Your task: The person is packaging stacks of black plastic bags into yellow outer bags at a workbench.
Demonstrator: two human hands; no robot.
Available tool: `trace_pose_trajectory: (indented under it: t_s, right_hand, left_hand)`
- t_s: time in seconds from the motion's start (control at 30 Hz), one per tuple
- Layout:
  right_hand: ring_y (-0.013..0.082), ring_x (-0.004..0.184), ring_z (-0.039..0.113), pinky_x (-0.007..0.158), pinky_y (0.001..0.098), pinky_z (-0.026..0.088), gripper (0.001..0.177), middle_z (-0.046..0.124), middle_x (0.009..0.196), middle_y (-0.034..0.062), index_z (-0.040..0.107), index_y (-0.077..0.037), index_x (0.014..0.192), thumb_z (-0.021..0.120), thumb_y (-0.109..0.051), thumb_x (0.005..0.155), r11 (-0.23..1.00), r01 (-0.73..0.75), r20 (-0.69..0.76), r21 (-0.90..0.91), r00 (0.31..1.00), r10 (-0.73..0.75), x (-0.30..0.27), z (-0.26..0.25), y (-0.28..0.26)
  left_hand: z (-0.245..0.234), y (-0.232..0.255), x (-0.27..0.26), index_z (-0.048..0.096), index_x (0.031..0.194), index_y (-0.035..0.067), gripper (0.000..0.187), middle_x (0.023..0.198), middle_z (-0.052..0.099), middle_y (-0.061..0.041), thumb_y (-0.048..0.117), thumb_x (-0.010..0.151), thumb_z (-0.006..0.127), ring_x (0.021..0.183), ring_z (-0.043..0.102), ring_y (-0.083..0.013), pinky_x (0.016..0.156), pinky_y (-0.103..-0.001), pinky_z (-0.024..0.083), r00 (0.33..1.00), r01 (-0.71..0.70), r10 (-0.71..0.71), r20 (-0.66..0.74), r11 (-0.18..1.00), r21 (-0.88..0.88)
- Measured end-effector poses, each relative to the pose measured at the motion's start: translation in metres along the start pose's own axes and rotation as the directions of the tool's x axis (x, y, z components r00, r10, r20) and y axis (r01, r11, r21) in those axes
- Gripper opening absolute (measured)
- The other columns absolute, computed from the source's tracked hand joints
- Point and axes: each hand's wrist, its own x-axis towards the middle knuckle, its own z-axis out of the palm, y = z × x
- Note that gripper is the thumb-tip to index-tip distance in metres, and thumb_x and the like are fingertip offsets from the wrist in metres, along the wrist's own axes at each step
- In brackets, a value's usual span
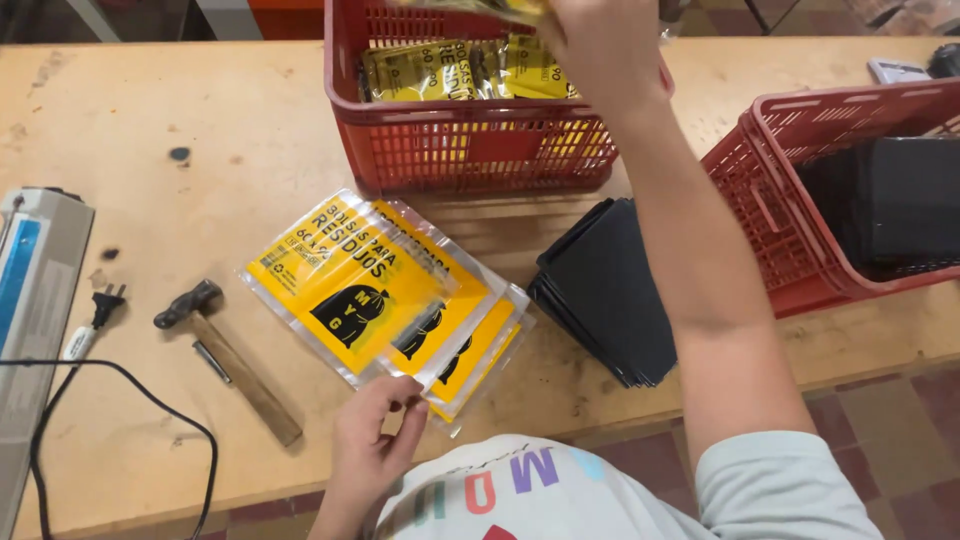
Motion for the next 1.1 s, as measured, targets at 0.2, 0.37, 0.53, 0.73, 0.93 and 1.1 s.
trace_pose_trajectory:
  t_s: [0.2, 0.37, 0.53, 0.73, 0.93, 1.1]
  right_hand:
    - [0.0185, 0.059, 0.056, 0.05, 0.0346, 0.039, 0.015, 0.057, 0.066, -0.0011, 0.052, -0.018, 0.068, 0.065, -0.023, 0.074, 0.996, -0.083, 0.143, 0.012, 0.986, 0.08, -0.145, -0.018, -0.098]
    - [0.0274, 0.124, 0.054, 0.082, 0.0372, 0.054, 0.1, 0.055, 0.138, 0.0096, 0.05, -0.01, 0.14, 0.09, -0.044, 0.055, 0.931, -0.311, 0.629, -0.192, 0.689, 0.36, -0.313, 0.002, -0.155]
    - [0.0266, 0.103, 0.064, 0.083, 0.0362, 0.053, 0.033, 0.069, 0.109, 0.0077, 0.071, -0.009, 0.11, 0.077, -0.012, 0.078, 0.857, -0.506, 0.431, 0.097, 0.798, 0.422, -0.338, -0.007, -0.135]
    - [0.021, 0.089, 0.066, 0.075, 0.032, 0.053, 0.016, 0.07, 0.09, -0.0007, 0.075, -0.018, 0.098, 0.074, -0.014, 0.082, 0.718, -0.58, 0.426, 0.385, 0.802, 0.419, -0.3, -0.031, -0.178]
    - [0.0174, 0.087, 0.067, 0.071, 0.0309, 0.056, 0.013, 0.068, 0.084, -0.0028, 0.072, -0.021, 0.09, 0.078, -0.025, 0.079, 0.595, -0.422, 0.503, 0.684, 0.864, 0.033, -0.296, -0.026, -0.298]
    - [0.0321, 0.127, 0.053, 0.105, 0.0455, 0.044, 0.064, 0.062, 0.129, 0.0128, 0.059, -0.012, 0.134, 0.082, -0.028, 0.077, 0.559, -0.595, 0.649, 0.578, 0.75, 0.127, -0.299, 0.018, -0.263]
  left_hand:
    - [0.011, -0.043, -0.008, 0.067, 0.091, 0.012, 0.004, 0.08, 0.069, 0.001, 0.015, 0.089, 0.067, 0.066, 0.06, -0.011, 0.062, -0.025, 0.05, 0.992, 0.117, -0.114, -0.053, 0.992, 0.057]
    - [0.018, -0.057, -0.012, 0.072, 0.089, 0.012, 0.006, 0.083, 0.075, 0.0, 0.016, 0.087, 0.068, 0.071, 0.062, -0.0111, 0.064, -0.025, 0.055, 0.842, 0.537, -0.536, 0.065, 0.843, -0.009]
    - [0.031, -0.069, -0.002, 0.071, 0.093, 0.011, 0.009, 0.084, 0.073, -0.002, 0.017, 0.089, 0.065, 0.074, 0.066, -0.0119, 0.066, -0.025, 0.056, 0.737, 0.649, -0.633, 0.236, 0.761, 0.016]
    - [0.055, -0.11, 0.025, 0.058, 0.115, 0.002, 0.038, 0.101, 0.069, -0.016, 0.031, 0.099, 0.039, 0.091, 0.068, -0.0232, 0.081, -0.036, 0.056, 0.553, 0.824, -0.645, 0.528, 0.519, -0.229]
    - [0.091, -0.215, 0.026, 0.051, 0.142, 0.003, 0.058, 0.127, 0.065, -0.023, 0.04, 0.097, 0.05, 0.114, 0.066, -0.0366, 0.085, -0.048, 0.057, 0.513, 0.82, -0.707, 0.487, 0.571, -0.036]
    - [0.086, -0.196, 0.021, 0.062, 0.132, 0.013, 0.038, 0.12, 0.07, -0.016, 0.017, 0.094, 0.064, 0.114, 0.067, -0.035, 0.092, -0.044, 0.055, 0.681, 0.576, -0.62, 0.389, 0.782, 0.239]
